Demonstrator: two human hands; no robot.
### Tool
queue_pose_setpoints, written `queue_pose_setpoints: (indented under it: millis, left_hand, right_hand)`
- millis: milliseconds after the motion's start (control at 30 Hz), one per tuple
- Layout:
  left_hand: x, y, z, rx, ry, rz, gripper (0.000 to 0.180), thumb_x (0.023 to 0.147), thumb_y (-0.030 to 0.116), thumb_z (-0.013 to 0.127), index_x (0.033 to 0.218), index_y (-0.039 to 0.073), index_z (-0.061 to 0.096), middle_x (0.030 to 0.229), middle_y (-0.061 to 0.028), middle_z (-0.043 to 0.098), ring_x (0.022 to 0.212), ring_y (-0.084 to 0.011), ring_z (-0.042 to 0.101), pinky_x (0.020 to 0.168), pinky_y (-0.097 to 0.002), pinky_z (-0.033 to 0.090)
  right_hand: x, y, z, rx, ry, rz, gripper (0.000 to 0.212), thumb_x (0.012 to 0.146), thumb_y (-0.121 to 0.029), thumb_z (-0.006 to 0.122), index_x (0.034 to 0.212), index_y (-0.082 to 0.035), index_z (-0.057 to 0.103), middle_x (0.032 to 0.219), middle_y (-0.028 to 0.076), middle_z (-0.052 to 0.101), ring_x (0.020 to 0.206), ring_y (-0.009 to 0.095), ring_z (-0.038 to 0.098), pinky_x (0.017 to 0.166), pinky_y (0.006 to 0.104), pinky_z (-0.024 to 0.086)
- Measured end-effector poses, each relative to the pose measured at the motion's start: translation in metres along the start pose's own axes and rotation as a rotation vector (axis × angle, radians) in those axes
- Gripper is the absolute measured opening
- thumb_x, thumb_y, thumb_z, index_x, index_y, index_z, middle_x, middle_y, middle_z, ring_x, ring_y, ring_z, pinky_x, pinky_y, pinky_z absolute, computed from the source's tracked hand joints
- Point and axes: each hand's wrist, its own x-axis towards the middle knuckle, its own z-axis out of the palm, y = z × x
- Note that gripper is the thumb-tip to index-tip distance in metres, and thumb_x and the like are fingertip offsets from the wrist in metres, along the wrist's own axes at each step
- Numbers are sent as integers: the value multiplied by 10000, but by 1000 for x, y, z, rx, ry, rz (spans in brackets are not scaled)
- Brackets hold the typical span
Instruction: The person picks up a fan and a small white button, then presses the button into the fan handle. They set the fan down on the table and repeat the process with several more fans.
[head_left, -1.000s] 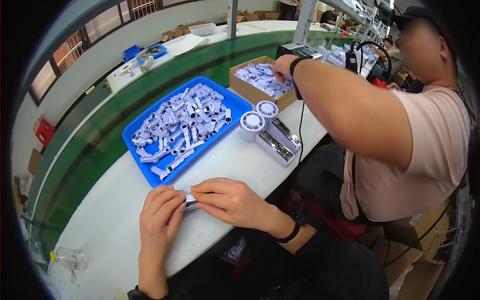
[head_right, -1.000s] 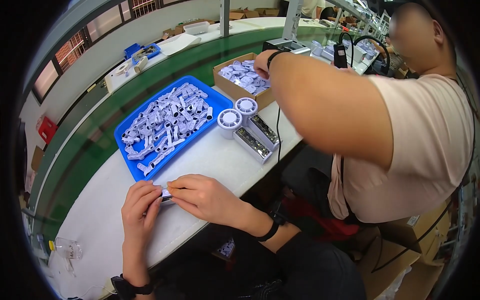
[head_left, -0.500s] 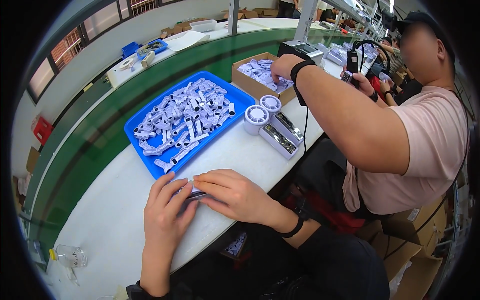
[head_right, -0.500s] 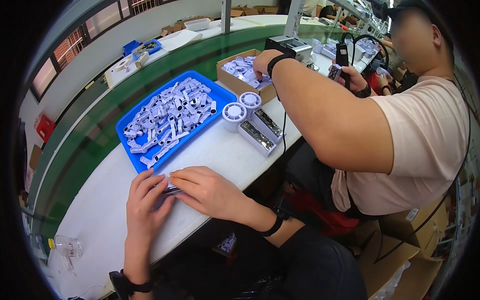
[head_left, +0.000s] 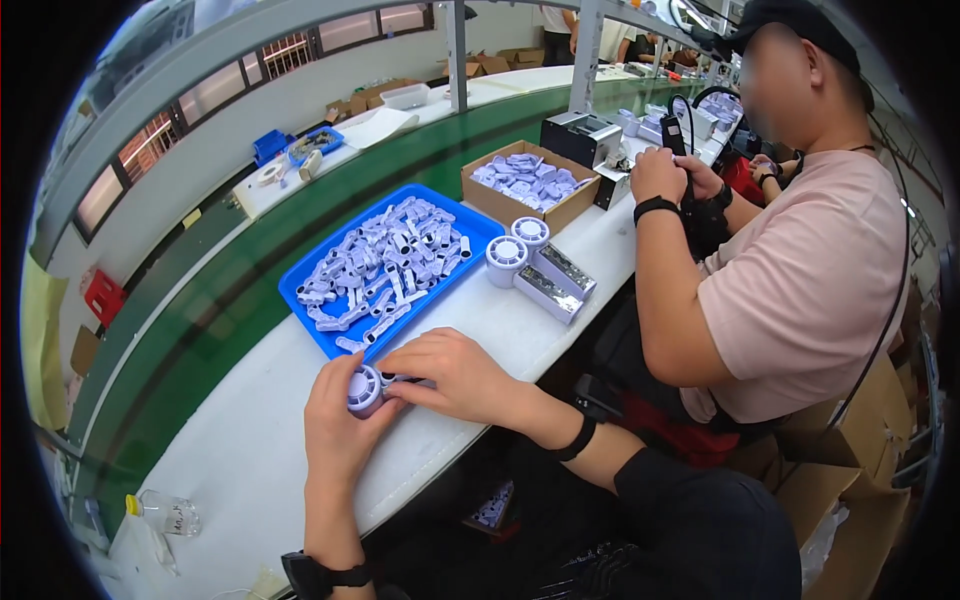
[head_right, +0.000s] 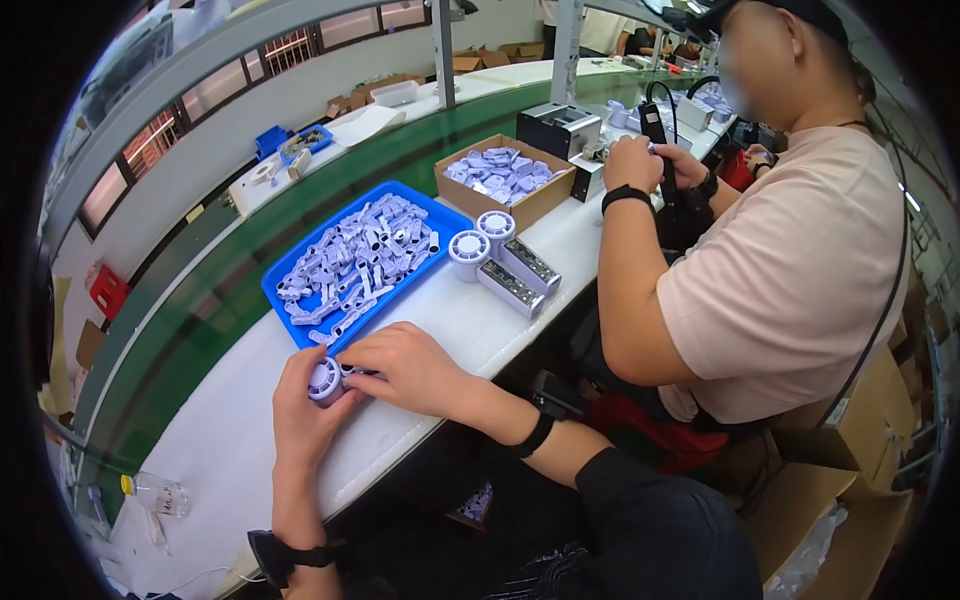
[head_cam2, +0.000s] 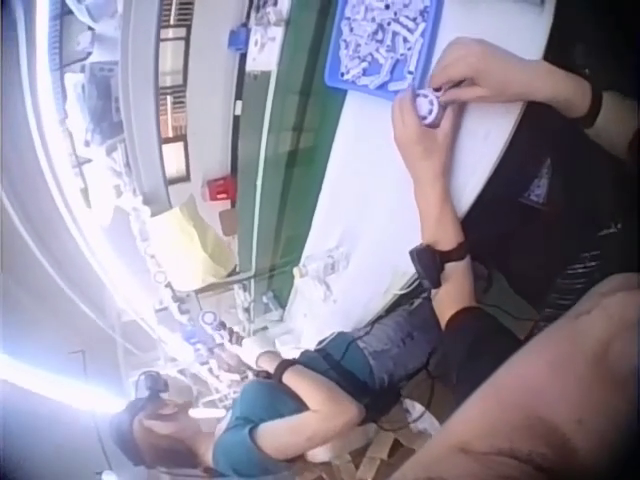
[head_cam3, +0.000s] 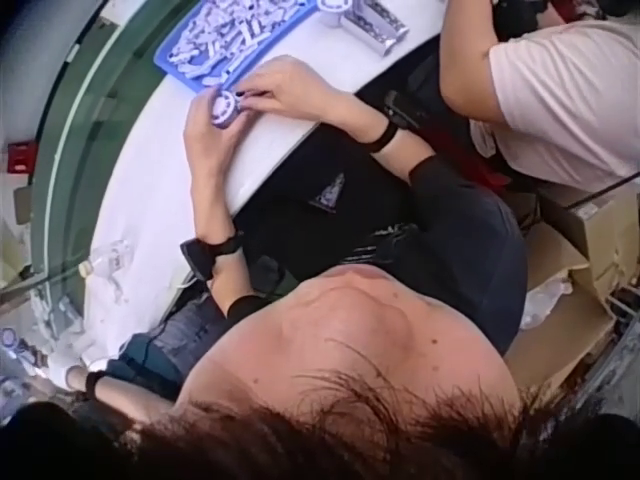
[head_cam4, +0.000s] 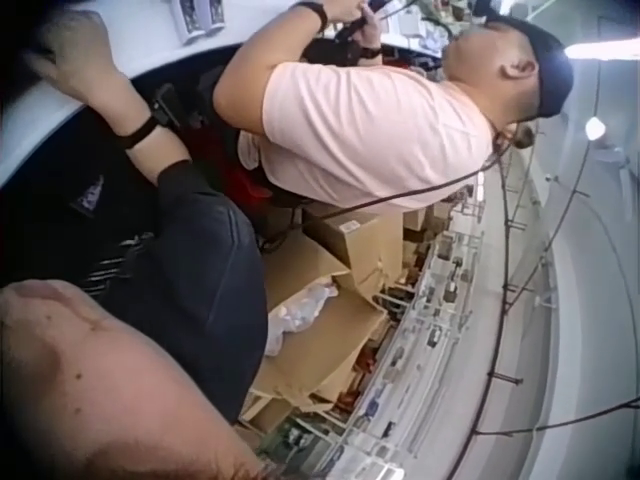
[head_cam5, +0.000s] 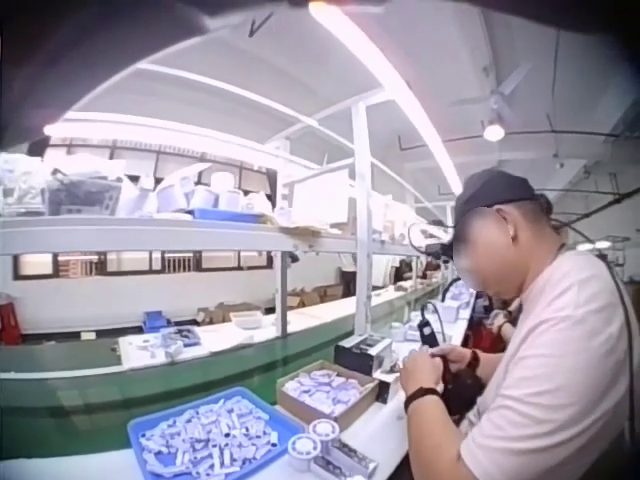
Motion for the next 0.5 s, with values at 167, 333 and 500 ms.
queue_pose_setpoints:
  millis: [167,333,500]
  left_hand:
    - [-6,3,-6,22,-17,-22,692,708,116,964,1323,-1,669,1283,-180,665,1156,-361,679,985,-429,559]
    - [-7,4,-9,-42,-58,-78,683,715,106,957,1326,6,669,1257,-175,652,1148,-350,673,989,-418,555]
    - [-5,4,-8,-43,-70,-71,668,721,97,951,1324,19,674,1254,-169,641,1144,-349,669,990,-415,554]
  right_hand:
    - [8,-11,0,318,-120,253,200,940,-209,804,1089,-82,845,1026,106,827,975,279,775,911,408,573]
    - [-2,-15,11,159,80,27,192,929,-190,814,1073,-69,852,1023,106,832,943,272,784,875,384,587]
    - [-2,-8,14,126,187,-97,197,913,-135,827,1082,-34,838,1030,108,829,955,279,783,853,377,597]
